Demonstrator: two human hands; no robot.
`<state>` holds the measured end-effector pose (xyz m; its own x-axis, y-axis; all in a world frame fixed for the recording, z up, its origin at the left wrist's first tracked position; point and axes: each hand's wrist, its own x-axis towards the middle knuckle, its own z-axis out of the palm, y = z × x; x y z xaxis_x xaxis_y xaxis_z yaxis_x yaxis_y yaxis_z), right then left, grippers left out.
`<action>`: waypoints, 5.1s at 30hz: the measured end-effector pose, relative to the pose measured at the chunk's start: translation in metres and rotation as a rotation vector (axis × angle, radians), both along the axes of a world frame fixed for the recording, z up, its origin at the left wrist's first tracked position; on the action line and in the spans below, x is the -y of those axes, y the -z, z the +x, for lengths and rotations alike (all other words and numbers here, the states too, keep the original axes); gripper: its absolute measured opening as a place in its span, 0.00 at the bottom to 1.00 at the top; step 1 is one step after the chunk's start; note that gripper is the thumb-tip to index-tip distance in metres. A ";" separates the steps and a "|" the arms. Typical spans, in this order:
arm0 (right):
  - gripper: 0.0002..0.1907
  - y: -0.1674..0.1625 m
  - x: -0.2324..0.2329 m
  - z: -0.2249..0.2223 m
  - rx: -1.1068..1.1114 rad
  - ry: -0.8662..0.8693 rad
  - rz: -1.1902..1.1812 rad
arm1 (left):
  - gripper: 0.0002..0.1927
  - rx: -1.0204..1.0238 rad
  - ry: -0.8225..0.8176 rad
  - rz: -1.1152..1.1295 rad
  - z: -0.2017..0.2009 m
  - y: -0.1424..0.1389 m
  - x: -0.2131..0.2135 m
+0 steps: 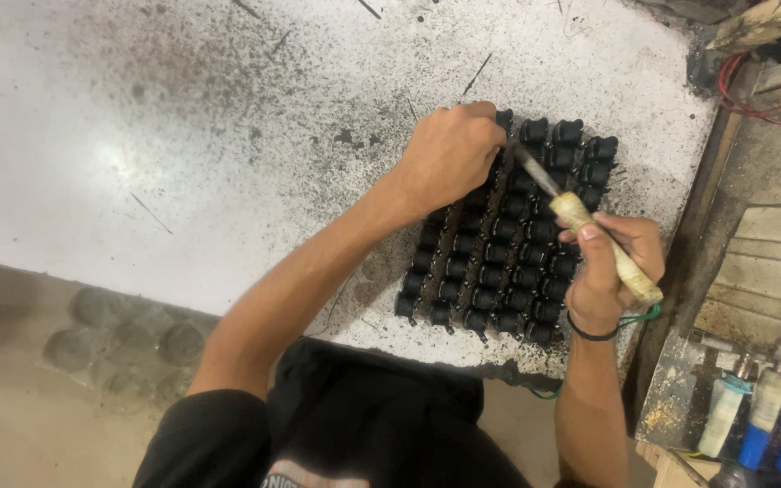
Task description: The person trims excess rubber flash from small black rubber parts arranged in a grid on a workbench. They hold each part steady with one hand while running a heated blade along its edge, producing smoke, and work through the parts one at a time across the tray.
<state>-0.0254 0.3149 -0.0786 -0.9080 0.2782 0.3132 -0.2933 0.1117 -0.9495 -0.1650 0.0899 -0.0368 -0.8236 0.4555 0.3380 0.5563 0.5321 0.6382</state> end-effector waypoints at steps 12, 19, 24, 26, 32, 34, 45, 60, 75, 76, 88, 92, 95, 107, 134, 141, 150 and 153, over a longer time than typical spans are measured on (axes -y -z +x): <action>0.05 0.000 0.000 0.000 0.027 -0.046 0.022 | 0.08 -0.017 0.008 -0.040 -0.003 -0.004 -0.003; 0.06 -0.015 -0.016 -0.003 -0.148 -0.045 -0.066 | 0.10 -0.020 0.020 -0.043 -0.003 -0.012 -0.004; 0.06 -0.004 -0.007 0.021 -0.054 0.046 0.077 | 0.08 -0.093 0.014 0.043 0.026 0.000 0.012; 0.06 0.003 -0.002 0.026 -0.020 0.035 -0.029 | 0.09 -0.089 -0.012 -0.018 0.034 0.007 0.012; 0.07 0.005 0.001 0.026 0.040 0.009 -0.027 | 0.07 -0.015 -0.009 -0.060 0.035 0.018 0.010; 0.07 0.002 0.002 0.026 0.041 -0.003 -0.038 | 0.06 -0.012 0.000 -0.068 0.032 0.017 0.009; 0.05 0.001 0.001 0.025 0.069 -0.003 -0.119 | 0.03 -0.038 0.013 -0.127 0.030 0.019 -0.002; 0.08 0.002 0.002 0.027 0.054 -0.001 -0.055 | 0.06 0.003 0.010 0.006 0.029 0.021 0.007; 0.08 0.005 0.000 0.027 0.027 -0.010 -0.021 | 0.05 -0.001 -0.011 -0.058 0.026 0.013 0.003; 0.08 0.006 0.000 0.027 0.030 0.000 -0.046 | 0.05 -0.009 -0.010 -0.048 0.026 0.014 0.003; 0.08 -0.011 -0.017 0.033 -0.121 0.036 -0.050 | 0.08 0.066 0.018 -0.021 0.034 0.004 0.005; 0.07 -0.009 -0.004 0.051 -0.023 0.056 -0.027 | 0.09 -0.048 0.007 0.073 0.061 0.005 0.020; 0.07 -0.003 0.008 0.057 0.044 0.060 -0.063 | 0.12 -0.044 0.017 0.026 0.067 0.015 0.021; 0.08 -0.008 0.014 0.054 0.076 0.045 -0.047 | 0.05 0.060 0.058 -0.059 0.060 0.026 0.016; 0.08 -0.004 0.018 0.057 0.015 0.068 -0.034 | 0.05 0.094 0.075 -0.048 0.053 0.026 0.013; 0.09 -0.001 0.019 0.055 -0.007 0.065 -0.068 | 0.05 0.102 0.061 -0.056 0.051 0.030 0.012; 0.09 -0.002 0.021 0.058 0.038 0.088 -0.047 | 0.04 0.065 0.065 -0.053 0.051 0.028 0.010; 0.09 -0.003 0.022 0.058 0.005 0.090 -0.060 | 0.05 0.047 0.059 -0.017 0.051 0.028 0.011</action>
<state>0.0329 0.2925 -0.0756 -0.8800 0.3768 0.2893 -0.2803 0.0798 -0.9566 -0.1139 0.0792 -0.0647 -0.8098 0.5091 0.2915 0.5568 0.5103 0.6554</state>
